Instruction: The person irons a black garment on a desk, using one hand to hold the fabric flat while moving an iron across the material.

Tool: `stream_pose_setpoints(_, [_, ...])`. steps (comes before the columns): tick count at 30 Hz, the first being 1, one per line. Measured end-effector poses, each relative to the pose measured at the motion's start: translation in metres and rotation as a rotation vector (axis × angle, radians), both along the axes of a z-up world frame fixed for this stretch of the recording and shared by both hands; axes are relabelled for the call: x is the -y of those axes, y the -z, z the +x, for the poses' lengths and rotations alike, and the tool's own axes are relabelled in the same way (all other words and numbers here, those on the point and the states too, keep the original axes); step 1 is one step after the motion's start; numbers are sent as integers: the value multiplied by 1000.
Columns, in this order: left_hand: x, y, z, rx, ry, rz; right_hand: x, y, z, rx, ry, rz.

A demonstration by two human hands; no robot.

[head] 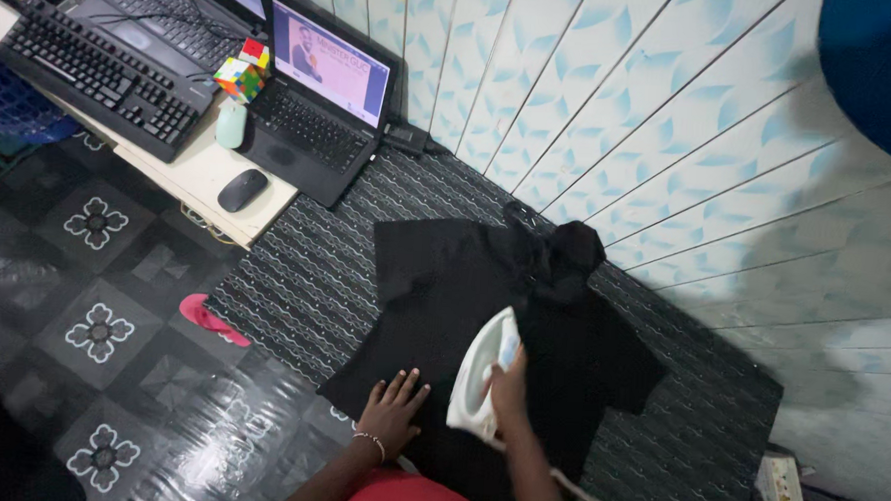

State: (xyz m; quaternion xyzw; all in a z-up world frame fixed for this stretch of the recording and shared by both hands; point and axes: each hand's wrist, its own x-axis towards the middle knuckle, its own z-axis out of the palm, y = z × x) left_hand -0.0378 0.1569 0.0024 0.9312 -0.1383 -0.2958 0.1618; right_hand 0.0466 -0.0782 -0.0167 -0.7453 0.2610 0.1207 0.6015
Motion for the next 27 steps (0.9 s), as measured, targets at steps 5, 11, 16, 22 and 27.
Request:
stream_pose_setpoints(5, [-1,21,-3,71,-28,-18,-31,-13,-52,-195,30,20])
stream_pose_setpoints(11, [3,21,-4,32,-61,-16,-9,-37,-13,-91,5,80])
stream_pose_setpoints(16, [8,14,-9,-11,-111,-39,24,-70,59,-179,-228,-163])
stream_pose_setpoints(22, [5,24,-5,3,-60,-38,7,-65,127,-61,-434,-175])
stream_pose_setpoints(27, [-4,30,3,50,-2,-71,-10,-23,185,-3,-381,-151])
